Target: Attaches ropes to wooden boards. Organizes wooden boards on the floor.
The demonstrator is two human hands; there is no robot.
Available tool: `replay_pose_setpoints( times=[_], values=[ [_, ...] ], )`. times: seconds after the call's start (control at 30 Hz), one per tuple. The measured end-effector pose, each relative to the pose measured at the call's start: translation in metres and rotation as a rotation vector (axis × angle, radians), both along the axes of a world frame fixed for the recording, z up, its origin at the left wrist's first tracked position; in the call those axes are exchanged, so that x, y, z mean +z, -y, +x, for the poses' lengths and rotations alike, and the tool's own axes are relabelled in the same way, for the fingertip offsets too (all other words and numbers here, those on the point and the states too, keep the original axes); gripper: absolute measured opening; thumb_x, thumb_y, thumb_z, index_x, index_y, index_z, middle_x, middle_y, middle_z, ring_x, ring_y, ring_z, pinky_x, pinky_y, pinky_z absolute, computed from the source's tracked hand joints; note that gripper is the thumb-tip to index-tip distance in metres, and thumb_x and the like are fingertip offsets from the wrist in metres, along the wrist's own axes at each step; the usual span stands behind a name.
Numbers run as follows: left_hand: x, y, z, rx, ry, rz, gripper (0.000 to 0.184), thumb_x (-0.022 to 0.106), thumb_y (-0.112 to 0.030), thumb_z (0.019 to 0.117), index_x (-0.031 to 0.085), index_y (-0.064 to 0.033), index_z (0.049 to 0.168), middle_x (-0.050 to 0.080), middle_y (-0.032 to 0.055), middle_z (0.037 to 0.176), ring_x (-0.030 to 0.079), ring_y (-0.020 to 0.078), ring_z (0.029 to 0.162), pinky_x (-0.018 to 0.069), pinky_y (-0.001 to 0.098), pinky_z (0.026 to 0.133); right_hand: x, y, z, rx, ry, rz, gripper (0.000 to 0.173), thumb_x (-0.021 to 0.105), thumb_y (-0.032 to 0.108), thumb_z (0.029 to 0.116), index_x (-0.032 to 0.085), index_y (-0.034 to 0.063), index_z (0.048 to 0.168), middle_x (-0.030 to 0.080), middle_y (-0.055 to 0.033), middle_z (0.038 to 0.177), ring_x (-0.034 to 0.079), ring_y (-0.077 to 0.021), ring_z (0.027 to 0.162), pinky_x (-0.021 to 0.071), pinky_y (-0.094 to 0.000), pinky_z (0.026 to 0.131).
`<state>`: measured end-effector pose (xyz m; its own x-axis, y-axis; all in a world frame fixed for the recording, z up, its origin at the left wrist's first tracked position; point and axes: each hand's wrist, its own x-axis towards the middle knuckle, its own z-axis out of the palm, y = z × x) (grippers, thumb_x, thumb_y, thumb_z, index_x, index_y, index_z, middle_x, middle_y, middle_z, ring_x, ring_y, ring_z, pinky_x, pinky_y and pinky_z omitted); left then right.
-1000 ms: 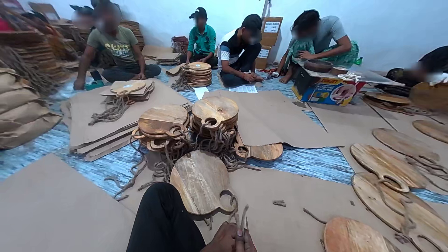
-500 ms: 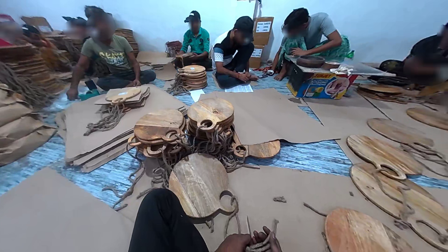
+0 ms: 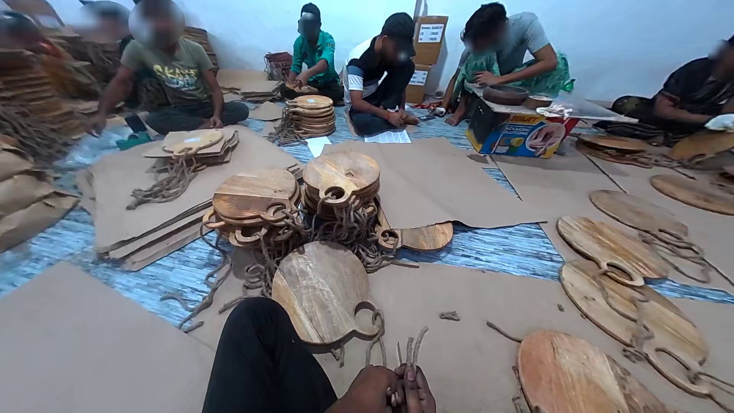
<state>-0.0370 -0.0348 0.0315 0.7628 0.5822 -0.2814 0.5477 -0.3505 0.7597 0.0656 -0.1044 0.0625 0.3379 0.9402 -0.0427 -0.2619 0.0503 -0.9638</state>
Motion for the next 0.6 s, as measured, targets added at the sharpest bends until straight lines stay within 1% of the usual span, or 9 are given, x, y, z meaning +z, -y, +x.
replay_pose_setpoints(
  times=[0.1,0.17,0.27,0.4,0.43,0.47,0.5,0.53,0.6],
  values=[
    [0.004,0.000,0.001,-0.014,-0.031,-0.007,0.034,0.068,-0.025,0.0941,0.068,0.0083,0.102,0.069,0.0277,0.112,0.065,0.0438,0.111,0.0478,0.0622,0.097,-0.002,0.002,0.002,0.026,0.074,0.046,0.026,0.032,0.011,0.1083,0.055,0.0040,0.100,0.052,0.0138,0.061,0.053,0.0030,0.053,0.0505,-0.0167,0.058],
    [0.007,0.000,0.000,-0.001,0.008,0.006,0.035,0.069,-0.025,0.0931,0.068,0.0088,0.101,0.069,0.0278,0.109,0.066,0.0440,0.108,0.0489,0.0617,0.096,-0.001,0.003,0.006,0.030,0.151,0.054,0.025,0.034,0.011,0.1078,0.056,0.0019,0.100,0.054,0.0125,0.063,0.055,0.0031,0.056,0.0520,-0.0171,0.061],
    [0.007,-0.001,0.001,0.002,0.066,-0.016,0.034,0.065,-0.026,0.0993,0.067,0.0086,0.101,0.069,0.0276,0.105,0.067,0.0432,0.104,0.0497,0.0606,0.095,0.001,0.004,0.011,0.015,0.222,0.056,0.026,0.035,0.009,0.1076,0.058,-0.0008,0.100,0.060,0.0102,0.068,0.058,0.0046,0.062,0.0530,-0.0152,0.064],
    [0.000,-0.002,0.004,-0.004,0.075,0.007,0.032,0.058,-0.022,0.1027,0.067,0.0083,0.096,0.068,0.0274,0.115,0.066,0.0423,0.111,0.0495,0.0600,0.099,-0.002,0.003,0.013,-0.003,0.211,0.055,0.028,0.035,0.008,0.1076,0.060,-0.0044,0.104,0.068,0.0030,0.081,0.064,0.0023,0.070,0.0556,-0.0162,0.070],
    [0.003,-0.002,0.004,0.011,0.052,0.002,0.031,0.058,-0.021,0.1026,0.068,0.0080,0.102,0.069,0.0266,0.119,0.066,0.0417,0.114,0.0487,0.0600,0.101,-0.001,0.003,0.013,-0.009,0.196,0.047,0.029,0.034,0.008,0.1076,0.060,-0.0048,0.105,0.068,0.0025,0.080,0.063,0.0015,0.069,0.0554,-0.0168,0.068],
    [0.008,0.000,0.004,0.032,0.017,-0.026,0.031,0.057,-0.021,0.1029,0.068,0.0061,0.114,0.068,0.0257,0.122,0.065,0.0412,0.117,0.0474,0.0602,0.104,0.000,0.003,0.012,-0.017,0.182,0.035,0.029,0.033,0.008,0.1074,0.060,-0.0043,0.104,0.066,0.0032,0.077,0.063,0.0011,0.067,0.0549,-0.0171,0.067],
    [0.012,0.001,0.005,0.052,-0.014,-0.054,0.035,0.055,-0.022,0.1043,0.065,0.0011,0.129,0.068,0.0242,0.125,0.064,0.0401,0.120,0.0464,0.0599,0.106,0.001,0.004,0.012,-0.032,0.174,0.022,0.029,0.033,0.008,0.1074,0.059,-0.0024,0.103,0.063,0.0055,0.072,0.061,0.0020,0.064,0.0539,-0.0163,0.065],
    [0.011,0.001,0.007,0.067,-0.034,-0.061,0.037,0.054,-0.022,0.1044,0.063,-0.0029,0.135,0.068,0.0226,0.126,0.064,0.0386,0.121,0.0459,0.0585,0.107,0.001,0.005,0.012,-0.041,0.170,0.023,0.029,0.033,0.009,0.1076,0.059,-0.0013,0.101,0.062,0.0066,0.070,0.060,0.0020,0.064,0.0538,-0.0166,0.065],
    [0.007,0.001,0.009,0.087,-0.042,-0.069,0.035,0.054,-0.022,0.1039,0.064,-0.0021,0.131,0.068,0.0223,0.125,0.064,0.0379,0.120,0.0454,0.0571,0.107,-0.002,0.004,0.012,-0.039,0.177,0.037,0.030,0.033,0.010,0.1072,0.059,-0.0001,0.099,0.062,0.0068,0.069,0.060,0.0015,0.064,0.0536,-0.0166,0.066]
  ],
)
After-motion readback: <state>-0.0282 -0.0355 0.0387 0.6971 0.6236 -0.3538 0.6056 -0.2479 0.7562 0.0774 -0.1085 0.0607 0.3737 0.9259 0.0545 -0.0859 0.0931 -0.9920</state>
